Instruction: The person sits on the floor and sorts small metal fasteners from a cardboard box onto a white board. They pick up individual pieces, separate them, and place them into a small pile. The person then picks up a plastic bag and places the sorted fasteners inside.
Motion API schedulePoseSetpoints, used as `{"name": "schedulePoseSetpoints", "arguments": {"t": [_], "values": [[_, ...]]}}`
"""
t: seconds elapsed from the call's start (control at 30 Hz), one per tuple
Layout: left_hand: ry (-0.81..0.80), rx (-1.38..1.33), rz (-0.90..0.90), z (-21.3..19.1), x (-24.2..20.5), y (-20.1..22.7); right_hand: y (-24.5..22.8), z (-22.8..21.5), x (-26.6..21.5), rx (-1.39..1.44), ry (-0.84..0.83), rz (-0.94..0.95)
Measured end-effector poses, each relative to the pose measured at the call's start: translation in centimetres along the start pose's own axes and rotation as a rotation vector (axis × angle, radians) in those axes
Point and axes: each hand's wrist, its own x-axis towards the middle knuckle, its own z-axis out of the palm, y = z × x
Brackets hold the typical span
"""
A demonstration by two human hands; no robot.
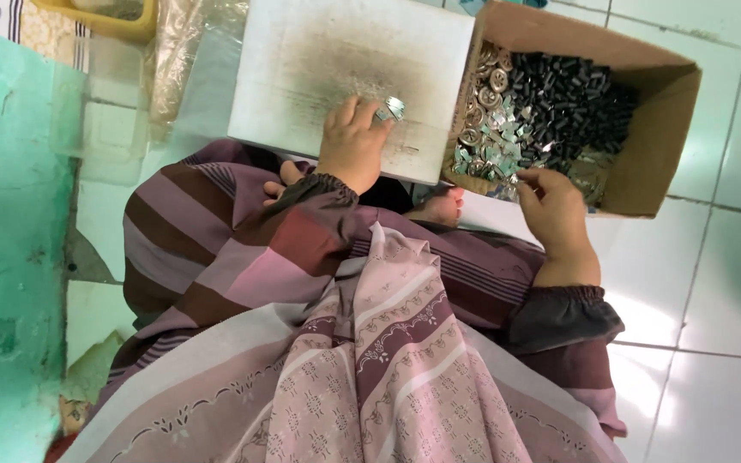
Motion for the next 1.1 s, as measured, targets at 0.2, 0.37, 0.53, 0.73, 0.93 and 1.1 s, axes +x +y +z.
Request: {"name": "schedulePoseSetpoints", "arguments": {"t": [0.2,0.37,0.53,0.73,0.93,1.1], "values": [[-0.105,0.110,-0.016,0.9,0.5,0.5,-0.8,-0.1,2.6,0.048,-0.042,0.010],[0.204,0.171,0.149,3.6,1.1,2.3,-0.4,0.1,4.0,0.027,-0.112,0.057],[0.339,-0.035,0.389,10.7,4.5,7.4,1.7,1.4,5.8,-0.007,-0.190,0.106],[0.073,0.058,0.463,14.4,8.1,11.4,5.6,5.1,7.8,-0.231,-0.315,0.197],[-0.453,0.207,0.367,13.9,8.3,12.0,3.5,4.8,8.7,-0.275,-0.425,0.243],[-0.474,0.173,0.305,15.7,8.6,11.5,3.8,5.9,9.8,-0.276,-0.491,0.269]]}}
